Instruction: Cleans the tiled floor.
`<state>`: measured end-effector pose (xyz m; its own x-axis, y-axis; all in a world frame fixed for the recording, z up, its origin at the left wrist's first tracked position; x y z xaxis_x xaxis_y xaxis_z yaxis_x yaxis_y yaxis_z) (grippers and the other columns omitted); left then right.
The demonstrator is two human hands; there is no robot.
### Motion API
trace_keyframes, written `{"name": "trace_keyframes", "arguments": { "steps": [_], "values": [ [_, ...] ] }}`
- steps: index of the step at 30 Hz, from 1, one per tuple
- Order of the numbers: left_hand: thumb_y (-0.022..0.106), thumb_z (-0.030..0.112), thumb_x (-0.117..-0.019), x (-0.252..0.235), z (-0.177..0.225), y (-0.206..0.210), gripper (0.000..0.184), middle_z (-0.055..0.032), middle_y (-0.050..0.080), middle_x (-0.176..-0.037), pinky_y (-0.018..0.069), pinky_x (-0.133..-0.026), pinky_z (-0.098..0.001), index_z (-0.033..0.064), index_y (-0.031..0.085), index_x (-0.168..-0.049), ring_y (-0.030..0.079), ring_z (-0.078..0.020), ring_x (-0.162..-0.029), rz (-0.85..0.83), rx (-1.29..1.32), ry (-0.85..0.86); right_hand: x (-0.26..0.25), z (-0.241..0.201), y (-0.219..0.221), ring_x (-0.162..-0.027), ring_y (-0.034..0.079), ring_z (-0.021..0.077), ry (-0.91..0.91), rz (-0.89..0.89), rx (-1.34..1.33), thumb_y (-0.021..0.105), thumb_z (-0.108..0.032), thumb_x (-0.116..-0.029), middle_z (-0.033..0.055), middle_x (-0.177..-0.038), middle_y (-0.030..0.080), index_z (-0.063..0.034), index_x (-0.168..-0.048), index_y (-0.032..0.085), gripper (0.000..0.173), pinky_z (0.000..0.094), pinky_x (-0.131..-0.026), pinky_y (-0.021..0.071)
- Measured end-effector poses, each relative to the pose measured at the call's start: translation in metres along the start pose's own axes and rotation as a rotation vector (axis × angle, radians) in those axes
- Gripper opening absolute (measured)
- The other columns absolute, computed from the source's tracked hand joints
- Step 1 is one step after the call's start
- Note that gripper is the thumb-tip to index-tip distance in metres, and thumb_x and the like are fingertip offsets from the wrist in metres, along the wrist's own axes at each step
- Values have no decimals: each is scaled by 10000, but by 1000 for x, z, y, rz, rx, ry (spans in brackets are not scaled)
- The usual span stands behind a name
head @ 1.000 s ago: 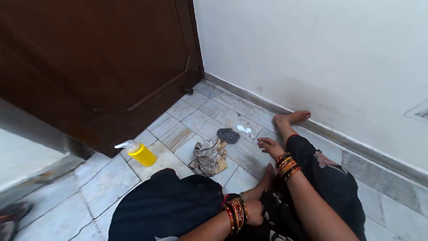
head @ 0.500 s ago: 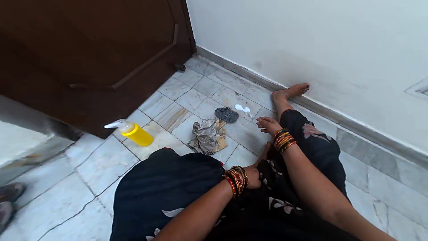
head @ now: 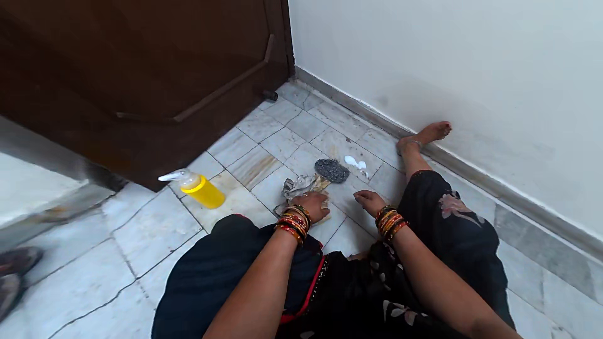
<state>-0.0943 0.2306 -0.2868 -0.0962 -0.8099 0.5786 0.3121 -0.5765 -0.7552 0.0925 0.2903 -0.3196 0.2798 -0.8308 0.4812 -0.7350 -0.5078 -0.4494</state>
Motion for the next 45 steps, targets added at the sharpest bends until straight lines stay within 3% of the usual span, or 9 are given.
{"name": "trace_keyframes", "arguments": {
  "steps": [5, 9, 15, 20, 23, 27, 30, 35, 45],
  "values": [
    [581, 448, -1018, -4, -60, 1, 553, -279, 571, -1426, 279, -1140, -724, -32, 665, -1281, 468, -456, -1404, -15, 24, -365, -2, -4, 2, -1184, 635, 328, -53, -28, 33, 509, -202, -1091, 231, -1326, 643, 21, -1341, 622, 354, 499, -1023, 479],
    [603, 443, -998, 2, -96, -29, 552, -305, 601, -1364, 262, -1127, -754, -58, 681, -1216, 491, -488, -1366, 150, 62, -527, 1, 4, -9, -1173, 633, 324, -34, -5, 27, 510, -206, -1091, 229, -1305, 648, 12, -1330, 629, 345, 502, -1013, 478],
    [487, 510, -1060, 23, -9, -48, 666, -262, 544, -1466, 381, -1127, -631, -21, 516, -1461, 513, -418, -1381, 24, 43, -194, -23, -20, -1, -1282, 594, 365, -83, -51, 203, 504, -225, -1089, 251, -1355, 627, 27, -1342, 629, 379, 543, -1102, 429],
    [523, 463, -1059, 26, 46, 32, 638, -281, 527, -1475, 347, -1137, -673, 3, 482, -1500, 482, -457, -1395, -367, -110, 153, -62, -58, 26, -1476, 410, 391, -224, -71, 568, 565, -234, -1052, 236, -1588, 422, 10, -1423, 579, 444, 555, -1203, 343],
    [541, 424, -1061, 13, 53, 67, 622, -300, 528, -1459, 374, -1117, -667, -18, 471, -1492, 495, -469, -1380, -529, -179, 256, -89, -66, 49, -1542, 298, 391, -315, -62, 747, 600, -234, -1026, 185, -1660, 334, -94, -1529, 496, 532, 574, -1235, 277],
    [539, 410, -1059, -11, 63, 65, 625, -284, 489, -1501, 392, -1112, -650, 7, 437, -1526, 493, -458, -1382, -468, -102, 313, -116, -61, 70, -1580, 185, 394, -241, -94, 831, 568, -145, -1026, 106, -1722, 208, -238, -1604, 389, 613, 641, -1223, 225],
    [537, 413, -1060, -15, 64, 61, 618, -250, 468, -1535, 392, -1118, -638, 55, 422, -1550, 482, -428, -1402, -457, -31, 334, -141, -71, 65, -1561, 254, 383, -212, -56, 833, 537, -46, -994, 83, -1699, 286, -231, -1571, 452, 611, 636, -1197, 284],
    [549, 421, -1053, -15, 61, 67, 617, -253, 493, -1505, 421, -1080, -651, 69, 430, -1546, 512, -445, -1363, -503, -41, 332, -196, -84, 26, -1481, 383, 433, -133, -1, 900, 613, -130, -970, 147, -1635, 396, -163, -1496, 550, 531, 691, -1128, 351],
    [531, 404, -1068, -22, 58, 61, 611, -257, 498, -1504, 392, -1117, -637, 58, 411, -1557, 498, -430, -1388, -508, 32, 345, -217, -20, -94, -1440, 456, 425, 18, 30, 908, 556, -189, -1024, 205, -1624, 392, -149, -1565, 456, 551, 650, -1140, 380]
  ]
}}
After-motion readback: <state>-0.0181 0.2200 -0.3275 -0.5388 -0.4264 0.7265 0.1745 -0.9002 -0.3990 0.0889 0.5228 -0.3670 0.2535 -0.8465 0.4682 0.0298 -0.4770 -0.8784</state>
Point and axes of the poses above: each hand's wrist, its own x-axis away from the middle knuckle, its own y-axis out of the palm, z = x × y, the point moved 8 cm from there along -x, towards the middle knuckle
